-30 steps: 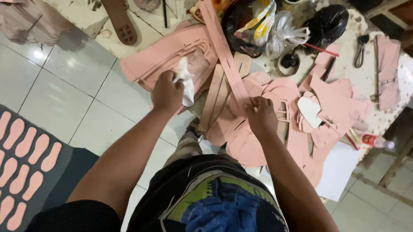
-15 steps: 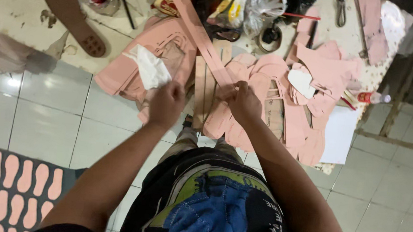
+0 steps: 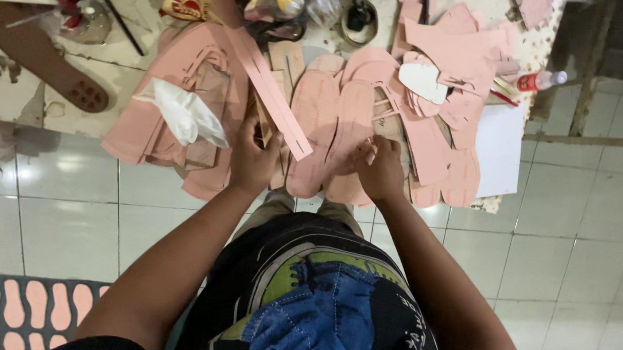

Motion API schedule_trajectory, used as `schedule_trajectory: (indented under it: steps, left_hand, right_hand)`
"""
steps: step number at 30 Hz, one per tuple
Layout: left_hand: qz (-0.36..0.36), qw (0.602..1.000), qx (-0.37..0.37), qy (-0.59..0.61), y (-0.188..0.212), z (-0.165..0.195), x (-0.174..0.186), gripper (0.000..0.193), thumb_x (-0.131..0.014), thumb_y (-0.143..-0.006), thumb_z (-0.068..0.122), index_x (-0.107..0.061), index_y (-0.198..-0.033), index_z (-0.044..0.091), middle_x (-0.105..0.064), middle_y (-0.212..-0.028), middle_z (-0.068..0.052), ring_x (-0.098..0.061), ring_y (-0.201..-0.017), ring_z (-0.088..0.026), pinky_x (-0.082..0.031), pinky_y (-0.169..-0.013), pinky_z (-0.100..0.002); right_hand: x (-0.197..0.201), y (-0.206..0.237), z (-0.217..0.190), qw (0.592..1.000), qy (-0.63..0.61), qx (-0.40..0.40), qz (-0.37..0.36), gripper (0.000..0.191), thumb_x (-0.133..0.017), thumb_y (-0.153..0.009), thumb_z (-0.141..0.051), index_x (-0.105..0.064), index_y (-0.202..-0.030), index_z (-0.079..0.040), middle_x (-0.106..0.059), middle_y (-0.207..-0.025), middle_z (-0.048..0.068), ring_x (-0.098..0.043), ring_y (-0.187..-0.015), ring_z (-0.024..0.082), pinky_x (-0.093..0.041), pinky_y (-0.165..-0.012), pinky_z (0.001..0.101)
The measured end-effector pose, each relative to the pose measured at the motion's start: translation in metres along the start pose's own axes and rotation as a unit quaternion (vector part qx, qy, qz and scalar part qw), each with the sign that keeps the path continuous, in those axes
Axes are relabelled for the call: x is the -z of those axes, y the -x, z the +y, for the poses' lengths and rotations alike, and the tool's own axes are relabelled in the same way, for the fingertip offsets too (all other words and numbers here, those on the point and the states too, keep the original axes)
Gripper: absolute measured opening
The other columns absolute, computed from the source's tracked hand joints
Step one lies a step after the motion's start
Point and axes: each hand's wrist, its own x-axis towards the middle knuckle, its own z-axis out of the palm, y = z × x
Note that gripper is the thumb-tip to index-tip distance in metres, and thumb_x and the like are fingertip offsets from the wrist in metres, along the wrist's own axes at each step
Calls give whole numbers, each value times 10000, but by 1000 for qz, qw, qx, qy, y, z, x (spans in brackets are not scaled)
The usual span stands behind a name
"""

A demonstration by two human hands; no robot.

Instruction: The person holds pink paper shoe pattern pieces on a black cutting mat and traces around them with a pen, repositioning each piece to trace multiple outlines. They then move to a work table, sort through stacks of pink pattern pieces, and place them in piles.

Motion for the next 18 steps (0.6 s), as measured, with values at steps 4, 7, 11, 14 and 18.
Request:
schedule_trajectory:
  steps: [4, 7, 11, 14, 18]
  left_hand:
    - [-1, 999, 43, -13, -14, 8, -9, 760, -774, -901, 431, -461, -1382, -66, -555, -1373, -272, -562, -1282, -377, -445, -1071, -443]
    - [26, 998, 33, -56, -17, 11, -18, 877, -844, -832, 388, -402, -1416, -94, -484, -1407, -301, -488, -1313, -410, -399, -1094, -471]
    - [53, 988, 6, -147, -17, 11, -22, 846, -884, -786, 278, -425, -1400, -80, -424, -1373, -311, -394, -1307, -448, -347, -1107, -532]
    - [57, 986, -31, -151, -15, 10, -21, 801, -884, -806, 244, -450, -1407, -60, -425, -1395, -294, -379, -1332, -445, -345, -1113, -538]
    - [27, 999, 17, -17, -16, 9, -18, 635, -793, -839, 226, -505, -1338, -40, -531, -1286, -210, -559, -1172, -326, -475, -996, -429]
  right_hand:
    - [-1, 4, 3, 997, -69, 1, -37, 593, -823, -814, -210, -600, -1323, -2, -509, -1343, 210, -694, -974, 361, -580, -827, 436]
    - [-3, 2, 1, 979, -168, -13, -113, 593, -789, -834, -205, -577, -1351, -6, -517, -1371, 169, -758, -886, 268, -623, -802, 376]
    - [-1, 2, 8, 954, -266, -49, -131, 561, -739, -850, -183, -587, -1362, -15, -609, -1343, 138, -771, -889, 260, -631, -782, 367]
    - [10, 0, 26, 996, -80, 10, 48, 528, -814, -863, -201, -623, -1320, -17, -624, -1322, 171, -713, -1041, 335, -586, -882, 409]
    - [32, -5, 51, 992, 10, -89, 88, 714, -895, -749, -242, -554, -1297, 63, -565, -1254, 300, -643, -968, 409, -542, -773, 469]
